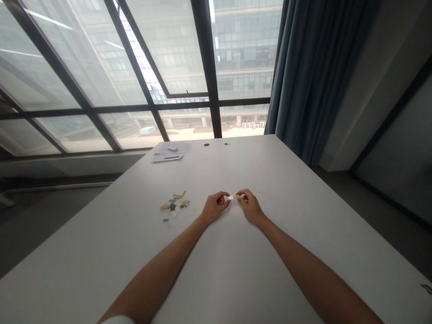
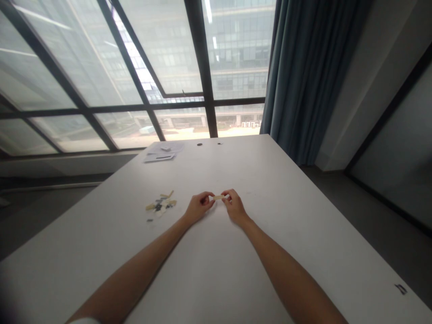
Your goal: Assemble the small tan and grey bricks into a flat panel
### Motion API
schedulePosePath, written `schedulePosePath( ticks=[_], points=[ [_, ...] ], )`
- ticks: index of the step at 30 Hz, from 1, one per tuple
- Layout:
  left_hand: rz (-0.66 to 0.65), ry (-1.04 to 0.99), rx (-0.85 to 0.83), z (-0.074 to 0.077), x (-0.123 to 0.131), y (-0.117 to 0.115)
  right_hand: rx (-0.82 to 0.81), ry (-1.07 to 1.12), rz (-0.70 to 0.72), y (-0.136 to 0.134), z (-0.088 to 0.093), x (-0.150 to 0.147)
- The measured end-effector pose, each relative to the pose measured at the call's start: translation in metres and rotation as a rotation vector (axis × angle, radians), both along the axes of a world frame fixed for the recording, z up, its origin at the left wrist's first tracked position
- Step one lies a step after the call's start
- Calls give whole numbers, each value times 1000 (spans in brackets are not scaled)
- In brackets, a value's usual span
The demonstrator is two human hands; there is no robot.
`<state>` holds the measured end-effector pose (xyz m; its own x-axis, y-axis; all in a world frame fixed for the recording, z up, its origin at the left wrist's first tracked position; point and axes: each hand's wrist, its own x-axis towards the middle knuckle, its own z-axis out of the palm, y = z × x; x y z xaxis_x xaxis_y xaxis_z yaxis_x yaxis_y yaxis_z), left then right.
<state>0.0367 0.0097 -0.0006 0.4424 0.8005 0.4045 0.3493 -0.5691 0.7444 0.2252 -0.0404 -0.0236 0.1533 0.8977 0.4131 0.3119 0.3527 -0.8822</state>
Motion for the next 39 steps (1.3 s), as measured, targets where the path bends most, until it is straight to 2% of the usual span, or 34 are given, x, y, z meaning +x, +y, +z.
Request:
schedulePosePath(
  ticks=[39],
  points=[
    [-10, -1, -18, -2, -1, 1, 2, -7, -1, -2, 3, 0]
  ],
)
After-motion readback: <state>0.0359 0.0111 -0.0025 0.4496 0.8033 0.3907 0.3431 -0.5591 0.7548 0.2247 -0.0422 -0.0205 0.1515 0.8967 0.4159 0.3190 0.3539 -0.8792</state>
